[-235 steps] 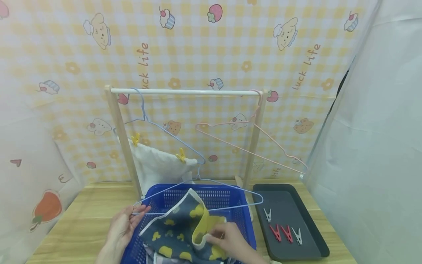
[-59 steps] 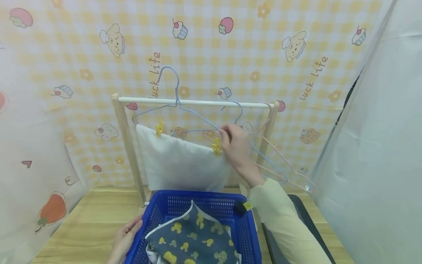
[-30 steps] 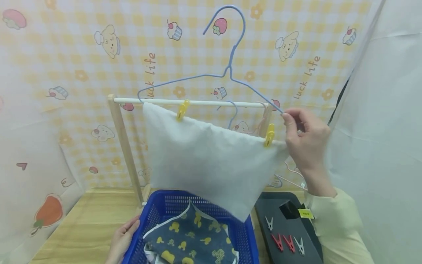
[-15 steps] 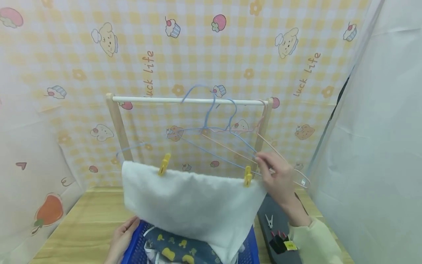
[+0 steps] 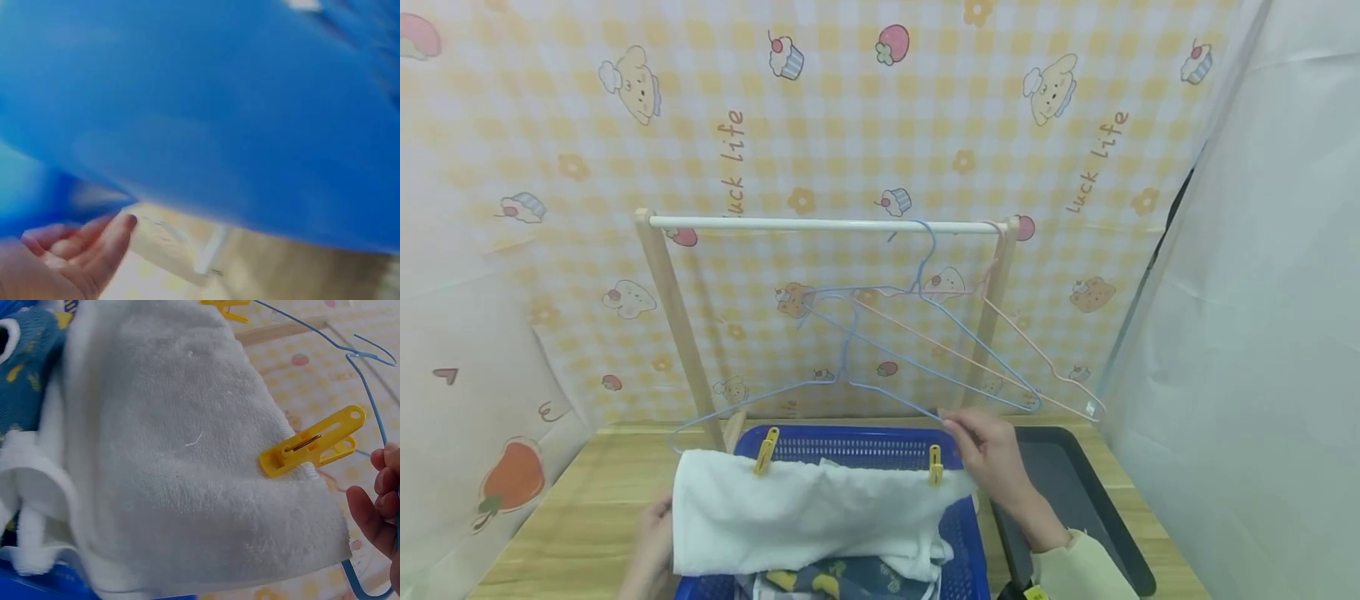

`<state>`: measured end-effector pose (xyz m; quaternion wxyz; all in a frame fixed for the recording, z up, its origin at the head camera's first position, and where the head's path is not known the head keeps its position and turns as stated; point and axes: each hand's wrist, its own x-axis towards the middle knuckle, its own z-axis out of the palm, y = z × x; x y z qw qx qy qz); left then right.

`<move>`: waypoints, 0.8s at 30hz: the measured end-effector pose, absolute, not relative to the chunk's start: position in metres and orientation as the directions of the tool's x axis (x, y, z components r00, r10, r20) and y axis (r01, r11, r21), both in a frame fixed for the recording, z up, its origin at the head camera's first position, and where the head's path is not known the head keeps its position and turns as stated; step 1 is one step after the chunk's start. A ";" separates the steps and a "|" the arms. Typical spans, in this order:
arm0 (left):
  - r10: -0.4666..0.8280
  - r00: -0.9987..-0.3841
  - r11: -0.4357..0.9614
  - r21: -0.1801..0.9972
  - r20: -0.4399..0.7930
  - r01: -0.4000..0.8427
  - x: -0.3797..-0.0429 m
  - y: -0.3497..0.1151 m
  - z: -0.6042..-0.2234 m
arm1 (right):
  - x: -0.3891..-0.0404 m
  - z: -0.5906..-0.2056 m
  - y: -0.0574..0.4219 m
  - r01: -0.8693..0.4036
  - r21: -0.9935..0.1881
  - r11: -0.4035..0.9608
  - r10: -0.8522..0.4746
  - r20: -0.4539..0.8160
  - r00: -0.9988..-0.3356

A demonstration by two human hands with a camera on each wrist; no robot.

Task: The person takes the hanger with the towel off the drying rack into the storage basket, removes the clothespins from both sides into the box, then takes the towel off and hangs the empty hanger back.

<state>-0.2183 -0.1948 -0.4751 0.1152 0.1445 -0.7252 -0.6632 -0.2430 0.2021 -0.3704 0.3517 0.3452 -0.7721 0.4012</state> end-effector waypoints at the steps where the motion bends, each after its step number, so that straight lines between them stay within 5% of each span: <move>1: -0.364 -0.931 0.043 0.999 0.012 -0.004 -0.218 -0.196 -0.471 | -0.242 -0.371 0.199 -0.818 -0.388 0.426 -0.253 0.816 -0.519; 7: -0.246 -0.919 -0.186 0.916 0.307 0.356 -0.213 -0.197 -0.456 | -0.237 -0.377 0.191 -0.766 -0.467 0.442 -0.244 0.759 -0.604; 13: -0.184 -0.879 -0.203 0.858 0.440 0.472 -0.221 -0.212 -0.475 | -0.257 -0.409 0.201 -0.734 -0.478 0.483 -0.245 0.731 -0.637; 18: -0.210 -0.931 -0.148 0.932 0.299 0.332 -0.214 -0.214 -0.464 | -0.268 -0.424 0.205 -0.740 -0.432 0.516 -0.307 0.713 -0.630; 24: -0.029 -0.994 -0.141 0.984 0.107 0.110 -0.213 -0.219 -0.461 | -0.270 -0.427 0.203 -0.683 -0.460 0.568 -0.326 0.636 -0.700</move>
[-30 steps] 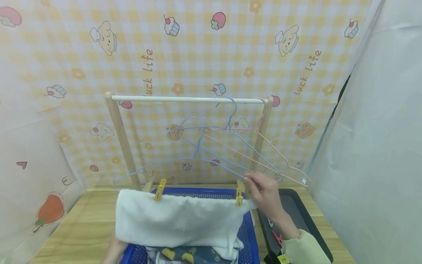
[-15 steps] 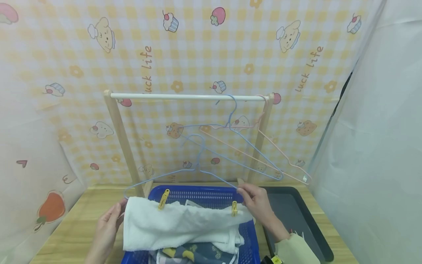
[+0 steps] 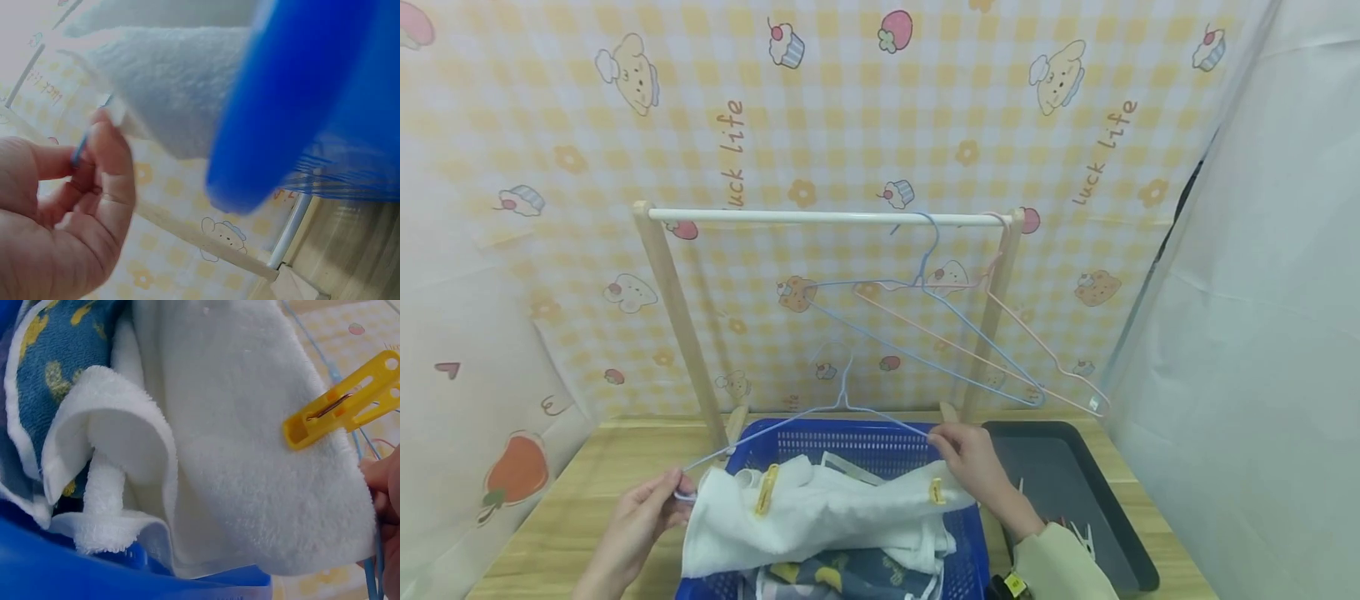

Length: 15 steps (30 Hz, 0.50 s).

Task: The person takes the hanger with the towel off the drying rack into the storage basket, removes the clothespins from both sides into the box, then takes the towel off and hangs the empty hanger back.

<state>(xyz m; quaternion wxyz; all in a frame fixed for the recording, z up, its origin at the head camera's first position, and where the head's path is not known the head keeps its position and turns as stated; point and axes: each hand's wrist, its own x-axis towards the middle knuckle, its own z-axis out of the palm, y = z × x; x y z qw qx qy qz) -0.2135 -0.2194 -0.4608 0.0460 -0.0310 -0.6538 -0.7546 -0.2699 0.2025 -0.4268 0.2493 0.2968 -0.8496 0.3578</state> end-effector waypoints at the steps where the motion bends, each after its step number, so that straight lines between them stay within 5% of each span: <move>1: 0.016 -0.996 -0.156 0.984 0.087 0.083 -0.213 -0.221 -0.461 | -0.270 -0.426 0.202 -0.663 -0.478 0.576 -0.318 0.616 -0.720; 7: 0.182 -0.983 -0.200 0.978 -0.021 -0.058 -0.209 -0.226 -0.452 | -0.269 -0.425 0.201 -0.581 -0.572 0.580 -0.308 0.506 -0.806; 15: 0.133 -0.989 -0.244 0.965 -0.064 -0.095 -0.209 -0.225 -0.455 | -0.259 -0.419 0.209 -0.594 -0.589 0.548 -0.324 0.505 -0.800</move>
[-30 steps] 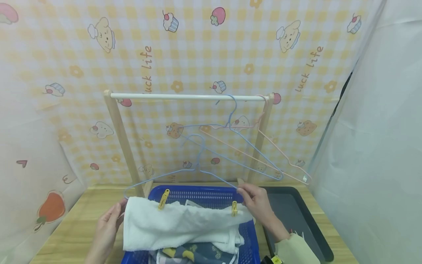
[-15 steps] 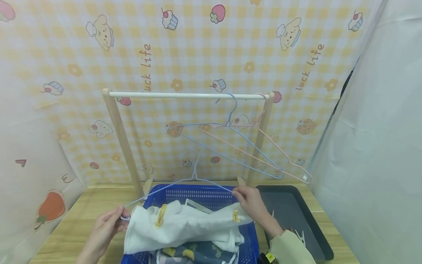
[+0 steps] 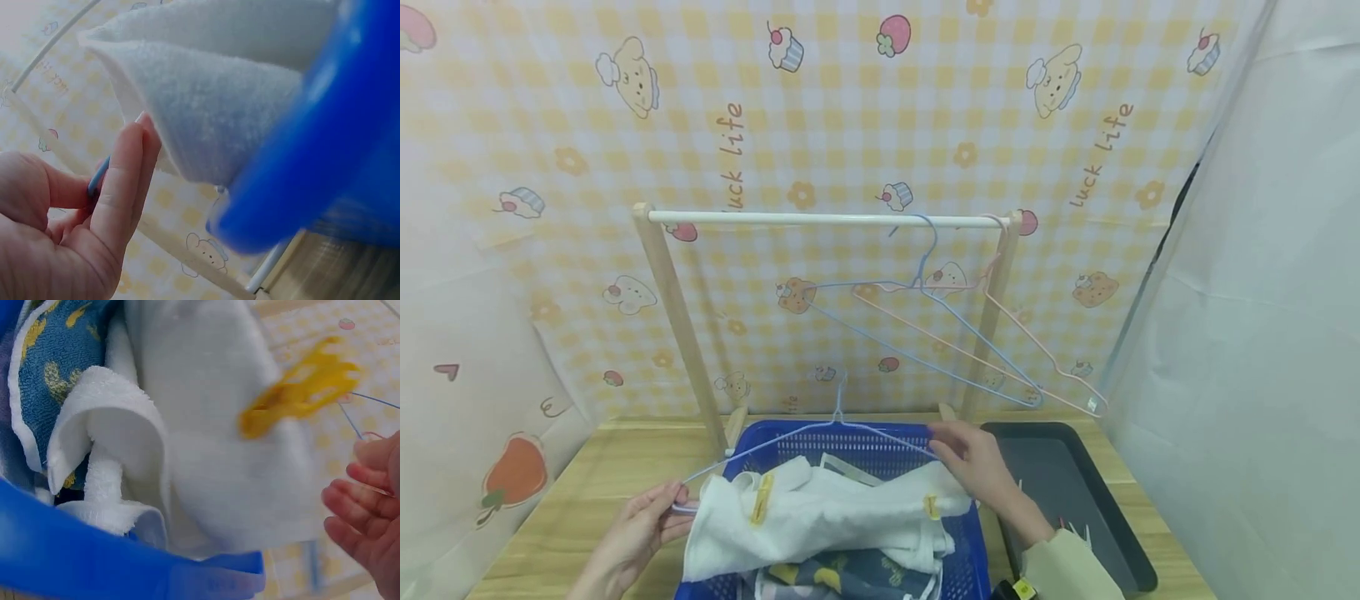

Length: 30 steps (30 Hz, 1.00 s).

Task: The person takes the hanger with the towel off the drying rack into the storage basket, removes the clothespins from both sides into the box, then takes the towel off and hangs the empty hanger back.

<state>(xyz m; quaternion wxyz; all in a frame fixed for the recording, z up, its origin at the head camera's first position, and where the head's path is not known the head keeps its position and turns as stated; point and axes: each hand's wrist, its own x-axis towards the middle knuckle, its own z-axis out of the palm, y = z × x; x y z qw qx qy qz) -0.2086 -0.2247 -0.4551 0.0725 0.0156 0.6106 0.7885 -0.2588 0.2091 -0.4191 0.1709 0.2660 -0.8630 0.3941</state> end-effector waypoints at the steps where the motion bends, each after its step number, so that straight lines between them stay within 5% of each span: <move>1: 0.125 -0.990 -0.247 0.964 -0.071 -0.100 -0.208 -0.224 -0.456 | -0.256 -0.417 0.212 -0.610 -0.595 0.523 -0.347 0.506 -0.790; 7: 0.003 -0.990 -0.218 0.966 -0.139 -0.136 -0.209 -0.218 -0.457 | -0.238 -0.410 0.224 -0.754 -0.536 0.380 -0.576 0.501 -0.646; 12: -0.091 -0.976 -0.226 0.958 -0.200 -0.176 -0.209 -0.214 -0.456 | -0.231 -0.413 0.222 -0.832 -0.377 0.407 -0.658 0.511 -0.553; 23: -0.085 -0.962 -0.206 0.949 -0.260 -0.238 -0.206 -0.216 -0.457 | -0.236 -0.413 0.210 -0.810 -0.337 0.479 -0.583 0.568 -0.581; 30: -0.089 -0.966 -0.211 0.953 -0.241 -0.218 -0.207 -0.216 -0.457 | -0.242 -0.406 0.208 -0.761 -0.442 0.475 -0.502 0.574 -0.647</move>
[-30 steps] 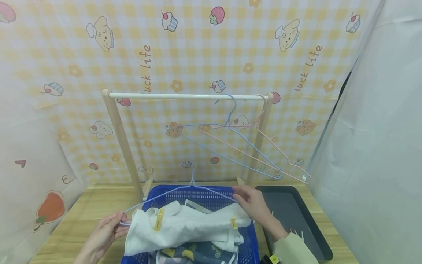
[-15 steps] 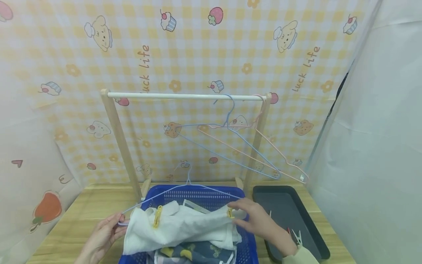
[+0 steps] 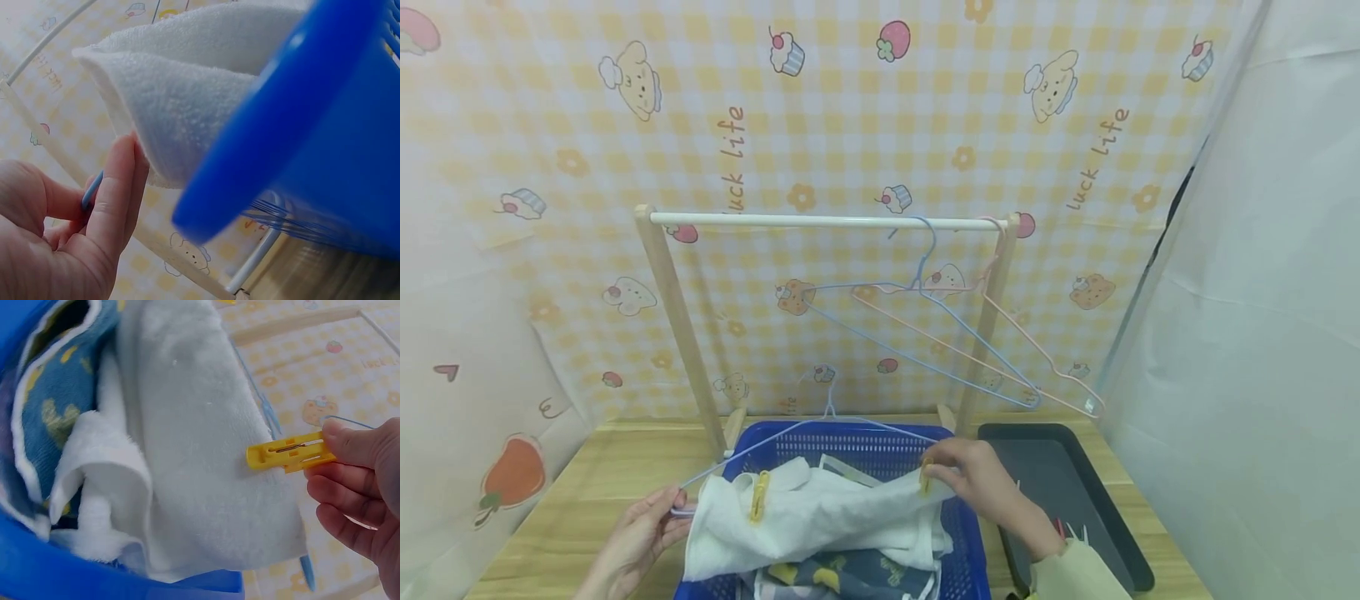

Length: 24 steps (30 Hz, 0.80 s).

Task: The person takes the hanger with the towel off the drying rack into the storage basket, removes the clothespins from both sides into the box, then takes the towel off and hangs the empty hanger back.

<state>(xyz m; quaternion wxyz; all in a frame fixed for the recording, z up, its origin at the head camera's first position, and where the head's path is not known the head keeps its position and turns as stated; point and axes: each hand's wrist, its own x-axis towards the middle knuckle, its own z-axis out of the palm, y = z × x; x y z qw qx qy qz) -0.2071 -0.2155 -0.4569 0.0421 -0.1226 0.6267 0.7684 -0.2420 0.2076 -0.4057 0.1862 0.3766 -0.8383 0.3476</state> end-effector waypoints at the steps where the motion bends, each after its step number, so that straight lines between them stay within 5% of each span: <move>1: -0.088 -0.968 -0.211 0.954 -0.234 -0.212 -0.207 -0.216 -0.457 | -0.242 -0.405 0.208 -0.747 -0.466 0.475 -0.481 0.573 -0.664; 18: -0.119 -0.956 -0.212 0.947 -0.270 -0.241 -0.208 -0.215 -0.458 | -0.240 -0.384 0.226 -0.506 -0.617 0.603 -0.195 0.501 -0.843; 24: -0.122 -0.953 -0.203 0.947 -0.277 -0.249 -0.208 -0.215 -0.458 | -0.239 -0.380 0.250 -0.471 -0.594 0.652 -0.115 0.536 -0.836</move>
